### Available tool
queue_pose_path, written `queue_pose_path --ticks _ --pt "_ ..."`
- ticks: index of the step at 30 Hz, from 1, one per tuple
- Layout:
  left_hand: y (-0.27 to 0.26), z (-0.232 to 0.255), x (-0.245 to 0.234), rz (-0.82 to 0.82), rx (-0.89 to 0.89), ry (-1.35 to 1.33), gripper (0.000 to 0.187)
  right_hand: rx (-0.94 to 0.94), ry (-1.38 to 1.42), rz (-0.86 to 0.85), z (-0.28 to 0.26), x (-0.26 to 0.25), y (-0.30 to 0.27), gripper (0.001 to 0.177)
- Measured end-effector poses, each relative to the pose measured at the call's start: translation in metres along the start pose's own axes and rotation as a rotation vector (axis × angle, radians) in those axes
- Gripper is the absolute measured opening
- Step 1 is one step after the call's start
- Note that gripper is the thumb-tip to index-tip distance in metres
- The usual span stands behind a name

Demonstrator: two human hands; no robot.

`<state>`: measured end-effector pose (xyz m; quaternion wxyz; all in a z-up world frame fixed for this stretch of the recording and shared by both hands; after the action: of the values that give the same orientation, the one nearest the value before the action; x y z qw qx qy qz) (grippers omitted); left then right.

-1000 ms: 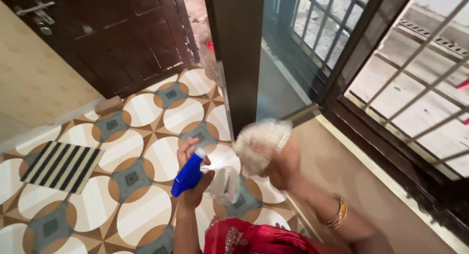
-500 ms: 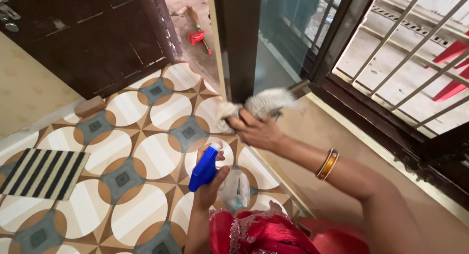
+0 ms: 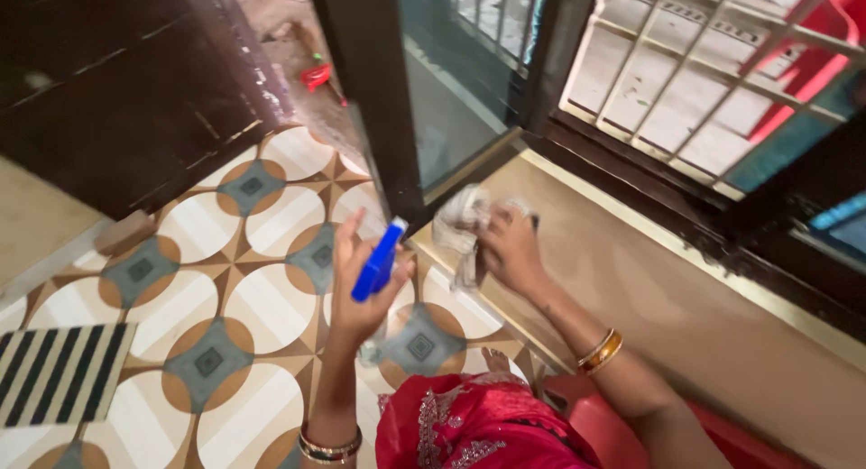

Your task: The person sprays a glass window with a blue spray bottle and wipes the surface with a cloth. They repeatedly spray and wipe different sections of the window pane and frame while standing on a tiled floor.

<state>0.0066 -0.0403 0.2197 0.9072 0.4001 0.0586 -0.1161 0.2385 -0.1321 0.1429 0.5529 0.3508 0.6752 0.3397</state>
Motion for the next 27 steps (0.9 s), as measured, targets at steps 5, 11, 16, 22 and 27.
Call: queue_pose_path --ticks 5,11,16,22,27 --pt "0.026 -0.017 0.021 -0.039 0.027 -0.015 0.028 0.428 0.193 0.403 0.079 -0.024 0.022 0.037" --pt "0.013 -0.063 0.054 -0.202 -0.477 -0.319 0.035 1.193 0.688 0.633 0.144 0.064 0.017 0.055" --pt "0.013 -0.043 0.062 -0.094 0.021 -0.117 0.025 0.76 0.138 0.456 0.053 0.115 0.003 0.069" --pt "0.0 -0.064 0.079 0.005 -0.387 -0.271 0.02 0.687 0.005 0.388 0.076 0.129 -0.011 0.06" --pt "0.0 -0.055 0.075 0.076 -0.172 -0.219 0.016 0.882 0.046 0.76 0.144 0.099 0.059 0.06"
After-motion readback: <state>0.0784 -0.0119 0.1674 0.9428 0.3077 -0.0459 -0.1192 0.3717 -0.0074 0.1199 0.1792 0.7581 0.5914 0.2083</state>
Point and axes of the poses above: each hand's wrist, its own y-axis towards the middle knuckle, its own x-axis out of the palm, z = x × y, the point moved 6 cm from there along y, towards the middle knuckle, and after that the axes turned 15 degrees about z, right-handed, at the moved point
